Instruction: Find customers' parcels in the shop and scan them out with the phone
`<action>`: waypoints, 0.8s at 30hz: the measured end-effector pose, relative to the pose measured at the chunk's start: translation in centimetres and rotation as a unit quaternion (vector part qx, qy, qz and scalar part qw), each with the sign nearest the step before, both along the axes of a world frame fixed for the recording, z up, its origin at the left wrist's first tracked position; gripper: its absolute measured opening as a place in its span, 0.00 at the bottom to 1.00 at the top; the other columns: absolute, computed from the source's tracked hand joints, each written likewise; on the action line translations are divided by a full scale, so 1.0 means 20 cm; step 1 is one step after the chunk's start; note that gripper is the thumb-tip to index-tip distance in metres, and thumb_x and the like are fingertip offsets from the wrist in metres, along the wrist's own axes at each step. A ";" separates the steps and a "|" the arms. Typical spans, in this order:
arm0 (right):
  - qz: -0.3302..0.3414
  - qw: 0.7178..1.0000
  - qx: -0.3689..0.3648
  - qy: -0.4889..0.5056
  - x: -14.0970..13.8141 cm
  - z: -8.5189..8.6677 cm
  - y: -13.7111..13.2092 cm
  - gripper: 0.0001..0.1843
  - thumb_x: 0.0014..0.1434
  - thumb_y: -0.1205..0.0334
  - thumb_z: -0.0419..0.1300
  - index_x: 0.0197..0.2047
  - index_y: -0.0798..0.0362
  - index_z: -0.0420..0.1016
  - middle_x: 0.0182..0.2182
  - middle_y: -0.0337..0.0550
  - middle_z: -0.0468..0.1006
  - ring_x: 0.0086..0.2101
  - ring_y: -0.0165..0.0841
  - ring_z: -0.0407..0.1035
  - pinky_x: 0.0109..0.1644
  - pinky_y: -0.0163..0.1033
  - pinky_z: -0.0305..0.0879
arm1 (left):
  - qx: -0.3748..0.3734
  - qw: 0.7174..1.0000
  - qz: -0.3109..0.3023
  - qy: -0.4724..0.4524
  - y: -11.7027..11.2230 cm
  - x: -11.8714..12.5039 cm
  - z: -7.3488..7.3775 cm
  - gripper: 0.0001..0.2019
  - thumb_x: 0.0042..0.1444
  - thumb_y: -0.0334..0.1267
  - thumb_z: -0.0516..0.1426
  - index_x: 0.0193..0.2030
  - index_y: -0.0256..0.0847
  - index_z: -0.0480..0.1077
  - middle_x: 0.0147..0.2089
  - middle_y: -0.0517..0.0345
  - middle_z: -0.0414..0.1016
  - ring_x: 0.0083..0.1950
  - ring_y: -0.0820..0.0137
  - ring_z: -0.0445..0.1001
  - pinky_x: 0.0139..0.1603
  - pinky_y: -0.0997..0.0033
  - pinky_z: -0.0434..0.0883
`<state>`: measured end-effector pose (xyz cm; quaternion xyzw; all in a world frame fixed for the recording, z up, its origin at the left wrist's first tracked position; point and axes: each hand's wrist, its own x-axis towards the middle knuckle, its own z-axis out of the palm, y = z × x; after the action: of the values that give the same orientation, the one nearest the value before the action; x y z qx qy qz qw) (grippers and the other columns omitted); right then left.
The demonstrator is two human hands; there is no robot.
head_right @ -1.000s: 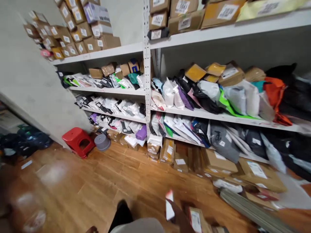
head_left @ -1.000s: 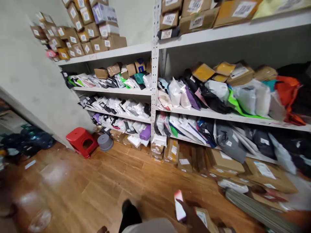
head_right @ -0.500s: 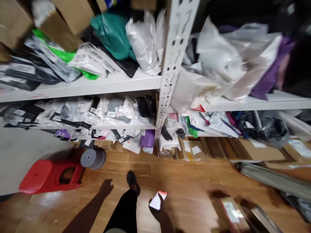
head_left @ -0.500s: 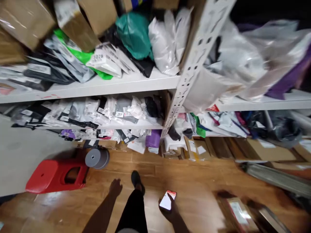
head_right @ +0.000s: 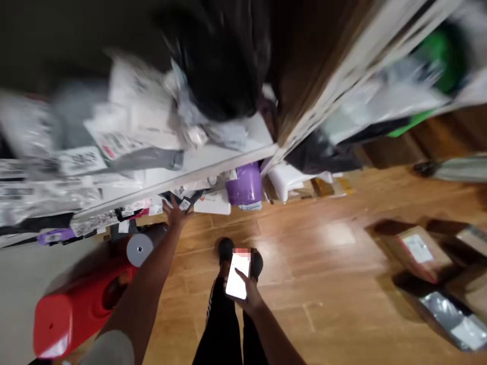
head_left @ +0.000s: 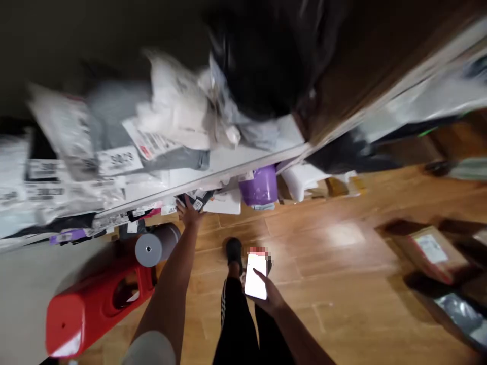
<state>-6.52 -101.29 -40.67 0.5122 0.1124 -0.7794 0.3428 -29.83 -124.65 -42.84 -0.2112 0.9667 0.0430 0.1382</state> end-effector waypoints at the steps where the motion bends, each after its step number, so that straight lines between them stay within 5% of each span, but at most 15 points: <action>1: -0.003 1.000 -0.006 0.008 -0.06 -0.06 -0.01 0.18 0.47 0.60 0.68 0.41 0.59 0.74 0.28 0.46 0.80 0.28 0.36 0.76 0.34 0.40 0.73 | 0.002 1.000 -0.005 0.026 0.00 -0.04 -0.06 0.61 0.36 0.54 0.68 0.71 0.43 0.37 0.72 0.33 0.26 0.70 0.35 0.37 0.64 0.45 0.53; 6: -0.033 0.992 0.016 0.119 -0.42 -0.22 -0.04 0.19 0.46 0.66 0.67 0.44 0.57 0.73 0.34 0.47 0.81 0.35 0.40 0.77 0.41 0.44 0.74 | -0.013 0.983 -0.161 0.083 -0.05 -0.12 -0.18 0.44 0.44 0.51 0.65 0.67 0.49 0.53 0.74 0.41 0.30 0.71 0.36 0.31 0.63 0.33 0.47; 12: -0.108 0.965 -0.019 0.237 -0.80 -0.17 -0.25 0.22 0.46 0.65 0.65 0.46 0.57 0.71 0.35 0.45 0.80 0.37 0.37 0.76 0.45 0.41 0.73 | 0.006 0.928 -0.372 0.011 -0.28 -0.19 -0.16 0.22 0.47 0.44 0.62 0.51 0.45 0.71 0.75 0.53 0.33 0.72 0.43 0.34 0.64 0.36 0.47; 18: -0.186 0.949 -0.077 0.241 -1.07 -0.18 -0.54 0.16 0.48 0.61 0.63 0.41 0.55 0.70 0.32 0.44 0.79 0.32 0.34 0.74 0.47 0.45 0.72 | 0.010 0.886 -0.464 0.004 -0.56 -0.28 -0.16 0.21 0.49 0.39 0.60 0.53 0.46 0.70 0.75 0.59 0.36 0.73 0.51 0.34 0.67 0.41 0.44; 24: -0.225 0.935 -0.123 0.245 -1.33 -0.20 -0.59 0.07 0.57 0.58 0.56 0.35 0.53 0.68 0.31 0.42 0.77 0.37 0.35 0.73 0.45 0.44 0.73 | 0.010 0.878 -0.479 0.003 -0.69 -0.29 -0.18 0.18 0.53 0.37 0.59 0.52 0.51 0.70 0.74 0.63 0.45 0.74 0.58 0.38 0.68 0.41 0.28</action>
<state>-33.04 -113.07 -44.75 0.2716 -0.0217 -0.9450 0.1808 -35.64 -138.45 -46.44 0.2790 0.9497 -0.0179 0.1409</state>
